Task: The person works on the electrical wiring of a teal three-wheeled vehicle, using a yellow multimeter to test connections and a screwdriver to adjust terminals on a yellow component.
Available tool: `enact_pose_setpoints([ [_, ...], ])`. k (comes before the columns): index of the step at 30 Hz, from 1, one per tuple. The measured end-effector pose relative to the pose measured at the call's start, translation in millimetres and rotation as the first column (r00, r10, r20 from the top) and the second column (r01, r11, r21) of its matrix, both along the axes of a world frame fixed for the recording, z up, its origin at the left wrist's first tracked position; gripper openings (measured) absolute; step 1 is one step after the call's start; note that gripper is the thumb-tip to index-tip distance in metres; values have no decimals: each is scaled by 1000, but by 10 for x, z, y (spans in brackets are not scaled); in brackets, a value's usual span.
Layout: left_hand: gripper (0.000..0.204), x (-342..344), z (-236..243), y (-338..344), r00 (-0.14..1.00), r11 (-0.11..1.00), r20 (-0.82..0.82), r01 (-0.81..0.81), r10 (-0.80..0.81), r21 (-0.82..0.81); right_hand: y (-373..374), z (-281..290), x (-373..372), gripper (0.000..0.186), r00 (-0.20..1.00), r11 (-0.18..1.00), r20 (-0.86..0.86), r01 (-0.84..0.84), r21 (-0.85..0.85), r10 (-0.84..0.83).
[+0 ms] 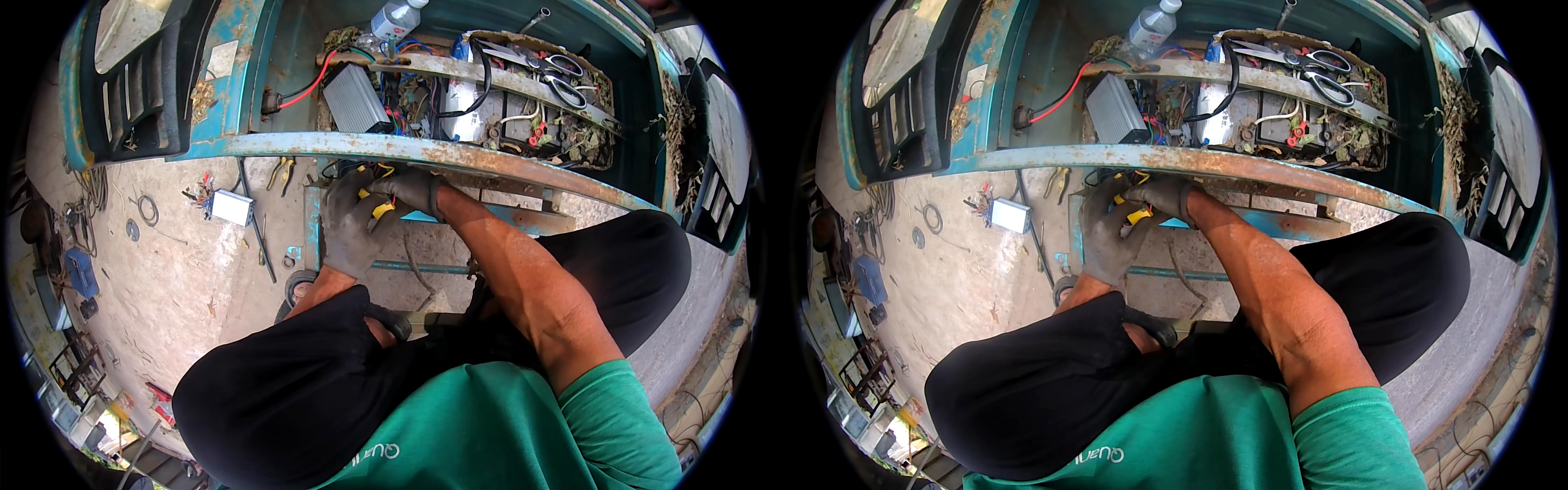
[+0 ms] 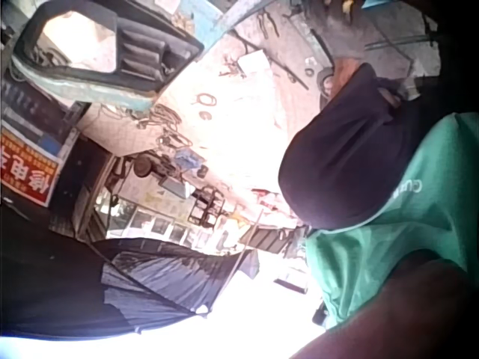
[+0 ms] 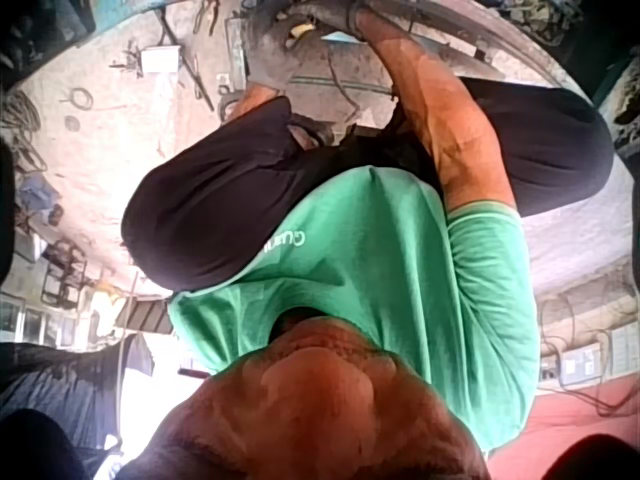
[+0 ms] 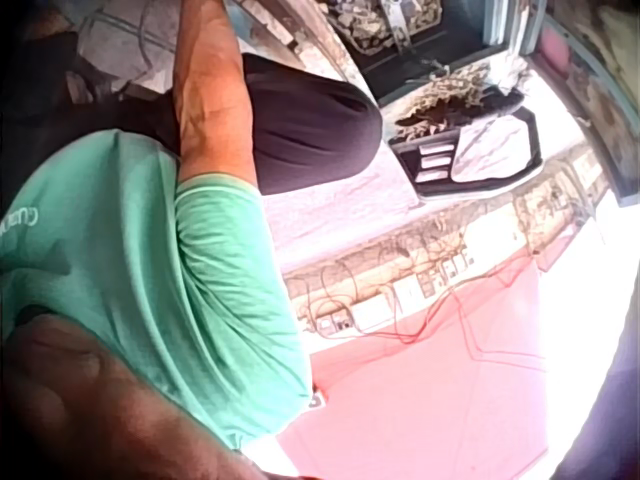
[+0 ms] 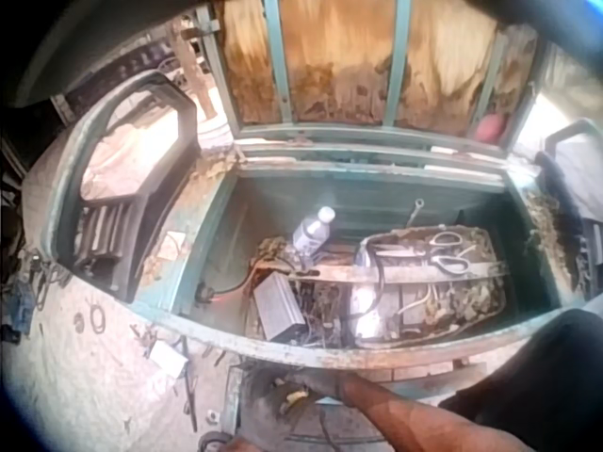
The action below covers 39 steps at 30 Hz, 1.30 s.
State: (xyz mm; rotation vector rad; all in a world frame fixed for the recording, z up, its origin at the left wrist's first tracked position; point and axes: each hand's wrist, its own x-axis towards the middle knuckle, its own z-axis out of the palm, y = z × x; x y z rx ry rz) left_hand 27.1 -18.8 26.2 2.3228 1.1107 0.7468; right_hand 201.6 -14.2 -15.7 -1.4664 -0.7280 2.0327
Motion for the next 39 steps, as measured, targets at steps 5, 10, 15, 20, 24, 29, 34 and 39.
enact_pose_setpoints([
  [5,21,55,-13,54,1000,997,-18,-2,3,82,21,180,5,32,1000,997,28,15,-76,-13],
  [10,16,82,-91,87,999,997,16,34,-35,73,4,79,30,31,999,1000,30,-11,-8,11],
  [15,19,51,-77,64,999,994,9,44,-45,98,11,60,-17,34,1000,997,-8,11,-78,-11],
  [20,19,35,-74,40,998,998,50,-39,36,56,33,-2,5,36,1000,995,2,-6,-97,6],
  [24,13,22,-200,24,997,995,64,-55,50,78,17,-45,-2,34,1000,999,-12,-2,-51,2],
  [29,10,20,-204,-3,999,999,32,-10,9,42,1,-56,2,33,998,999,-54,38,-22,-39],
  [34,17,-12,-121,-32,999,999,19,-34,34,19,4,29,-38,33,991,997,-106,74,-27,-76],
  [39,20,22,-104,-2,998,998,6,-66,66,9,-38,-252,29,33,994,998,-87,61,4,-61],
])
